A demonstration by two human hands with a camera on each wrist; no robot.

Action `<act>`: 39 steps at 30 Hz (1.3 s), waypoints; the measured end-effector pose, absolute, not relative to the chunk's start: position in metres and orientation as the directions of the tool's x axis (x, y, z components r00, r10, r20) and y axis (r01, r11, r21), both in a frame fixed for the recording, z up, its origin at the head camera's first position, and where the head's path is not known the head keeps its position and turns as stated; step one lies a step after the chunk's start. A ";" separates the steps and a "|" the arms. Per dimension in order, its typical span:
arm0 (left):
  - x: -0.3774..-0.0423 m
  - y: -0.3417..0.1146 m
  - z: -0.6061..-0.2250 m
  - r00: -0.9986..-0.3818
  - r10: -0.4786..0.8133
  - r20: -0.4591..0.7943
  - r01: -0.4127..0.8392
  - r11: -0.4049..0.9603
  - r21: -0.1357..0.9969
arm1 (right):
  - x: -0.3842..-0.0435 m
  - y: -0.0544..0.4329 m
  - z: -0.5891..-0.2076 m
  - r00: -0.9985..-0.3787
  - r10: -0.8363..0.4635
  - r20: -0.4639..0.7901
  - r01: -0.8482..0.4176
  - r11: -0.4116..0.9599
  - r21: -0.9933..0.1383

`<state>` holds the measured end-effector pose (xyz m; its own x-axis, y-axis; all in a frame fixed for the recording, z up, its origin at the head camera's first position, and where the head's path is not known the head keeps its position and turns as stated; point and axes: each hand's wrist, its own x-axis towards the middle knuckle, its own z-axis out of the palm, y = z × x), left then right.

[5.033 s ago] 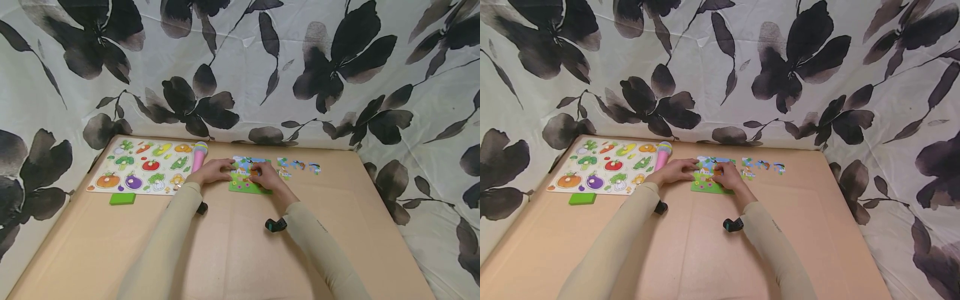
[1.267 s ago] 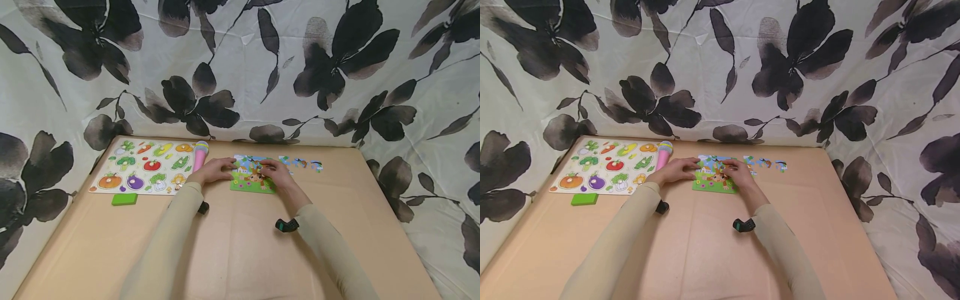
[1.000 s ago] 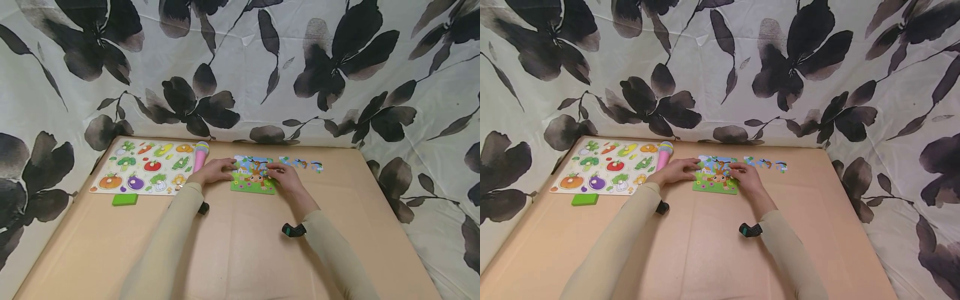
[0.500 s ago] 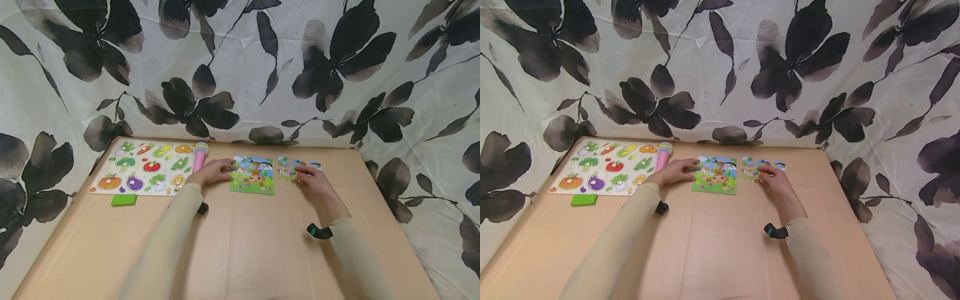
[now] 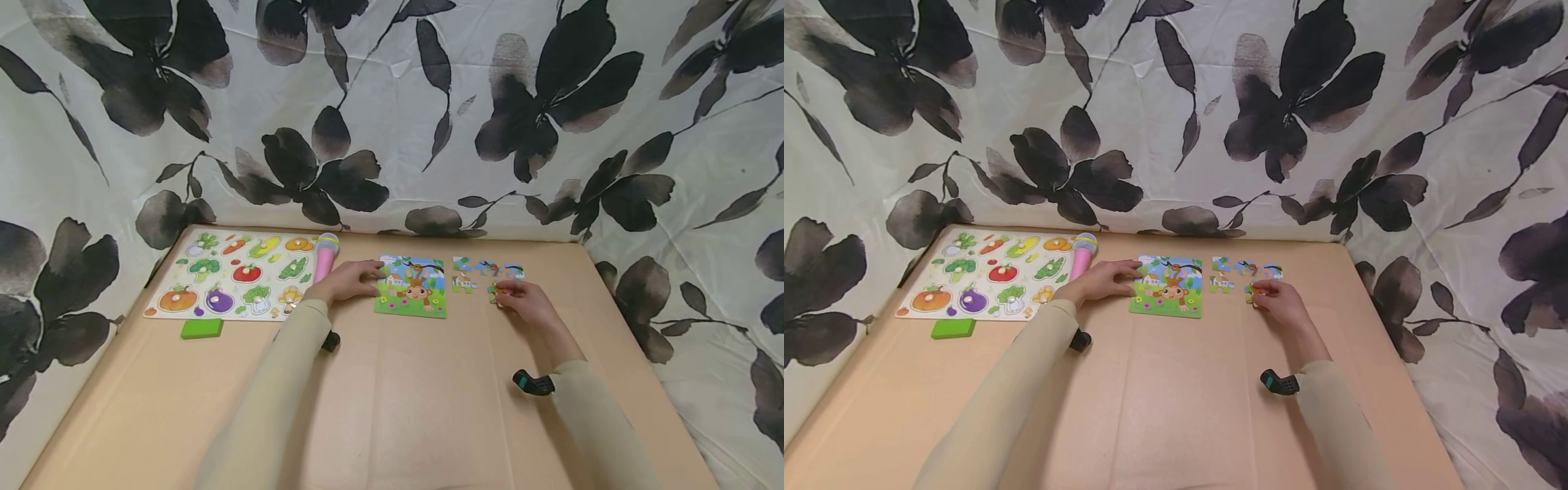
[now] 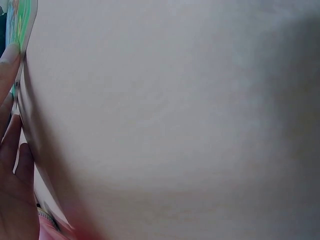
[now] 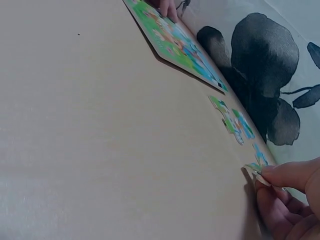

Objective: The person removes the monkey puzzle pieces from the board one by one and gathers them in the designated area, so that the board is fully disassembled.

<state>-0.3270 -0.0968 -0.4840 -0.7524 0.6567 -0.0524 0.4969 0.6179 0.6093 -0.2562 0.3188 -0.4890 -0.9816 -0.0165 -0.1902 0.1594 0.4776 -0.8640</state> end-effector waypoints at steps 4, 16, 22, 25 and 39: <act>-0.327 -0.097 -0.485 -0.754 0.654 -0.052 0.496 0.621 0.607 | -0.260 0.314 -0.491 -0.988 -0.002 -0.153 0.128 0.538 -0.833; -0.328 -0.096 -0.485 -0.754 0.656 -0.043 0.505 0.620 0.600 | -0.267 0.301 -0.490 -0.996 0.041 -0.082 0.087 0.706 -0.703; -0.327 -0.097 -0.484 -0.750 0.660 -0.032 0.507 0.605 0.614 | -0.269 0.301 -0.493 -0.996 0.049 -0.069 0.083 0.712 -0.697; -0.325 -0.097 -0.483 -0.746 0.666 -0.005 0.523 0.589 0.616 | -0.268 0.301 -0.494 -0.996 0.050 -0.072 0.086 0.724 -0.684; -0.328 -0.096 -0.487 -0.760 0.648 -0.043 0.498 0.624 0.602 | -0.265 0.300 -0.493 -0.994 0.054 -0.093 0.103 0.735 -0.670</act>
<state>-0.3278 -0.0963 -0.4866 -0.7602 0.6482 -0.0433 0.4977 0.6240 0.6025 -0.2645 0.2999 -0.4934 -0.9942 0.0544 -0.0929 0.1029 0.7353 -0.6699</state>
